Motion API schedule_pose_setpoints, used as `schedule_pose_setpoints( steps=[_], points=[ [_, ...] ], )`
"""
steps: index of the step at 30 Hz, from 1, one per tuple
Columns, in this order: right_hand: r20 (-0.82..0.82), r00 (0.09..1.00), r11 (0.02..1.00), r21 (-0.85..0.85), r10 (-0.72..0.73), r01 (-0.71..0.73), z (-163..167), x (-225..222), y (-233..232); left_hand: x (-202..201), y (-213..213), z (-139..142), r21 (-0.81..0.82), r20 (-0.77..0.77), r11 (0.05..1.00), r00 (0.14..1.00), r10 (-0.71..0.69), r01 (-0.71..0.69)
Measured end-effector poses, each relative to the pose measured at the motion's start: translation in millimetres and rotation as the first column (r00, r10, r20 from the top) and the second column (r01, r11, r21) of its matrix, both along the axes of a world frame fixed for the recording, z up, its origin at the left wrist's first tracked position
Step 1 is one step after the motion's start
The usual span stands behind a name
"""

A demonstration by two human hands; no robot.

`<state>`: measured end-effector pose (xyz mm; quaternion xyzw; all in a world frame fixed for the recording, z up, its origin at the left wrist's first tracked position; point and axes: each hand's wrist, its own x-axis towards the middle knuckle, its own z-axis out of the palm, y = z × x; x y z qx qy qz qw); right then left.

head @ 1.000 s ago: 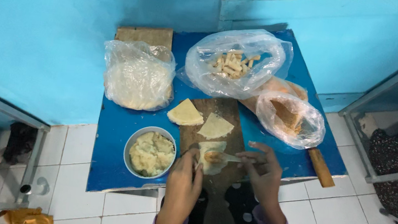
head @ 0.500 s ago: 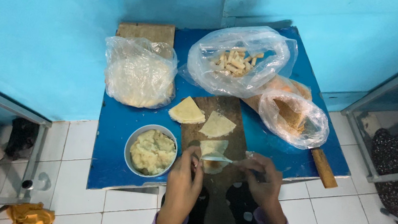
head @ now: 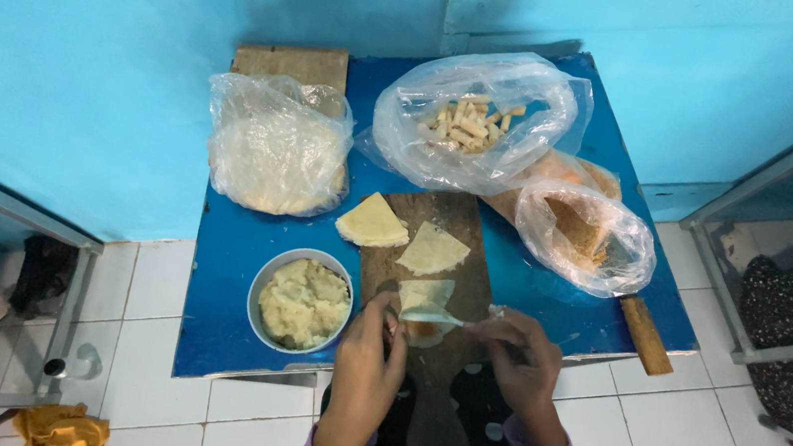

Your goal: The person takes pieces of dough from plastic bags, flattens and shapes them by hand on a wooden board, and uses a spoon to place filling from a bowl onto the flattened dough, arranging the finished pieces on the board.

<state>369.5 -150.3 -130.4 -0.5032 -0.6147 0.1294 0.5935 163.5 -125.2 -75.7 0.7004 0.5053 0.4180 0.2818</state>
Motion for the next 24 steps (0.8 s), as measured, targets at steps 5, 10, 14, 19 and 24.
schedule_pose_setpoints(
  steps=[5,10,14,19,24],
  points=[
    [-0.227,0.973,0.999,0.008,-0.038,0.041,-0.7,9.5,0.5,2.5,-0.8,-6.2,-0.058,0.015,0.998,1.000,0.010,-0.009],
    [-0.238,0.918,0.916,0.173,-0.319,0.363,21.1,61.2,-4.3,8.6,-1.8,-14.9,0.154,0.008,0.988,1.000,0.016,-0.017],
    [-0.021,0.810,0.806,0.085,-0.586,0.585,37.7,86.8,4.0,11.3,-1.0,-17.4,0.151,-0.010,0.989,1.000,-0.004,0.006],
    [0.415,0.650,0.758,0.178,-0.636,0.628,48.2,75.9,18.5,7.8,-2.0,-16.3,0.226,-0.058,0.973,0.997,-0.043,0.055],
    [0.356,0.850,0.916,0.041,-0.387,0.399,41.8,10.2,3.5,7.3,-1.0,-16.1,0.240,-0.064,0.967,0.995,-0.077,0.090]
  ],
)
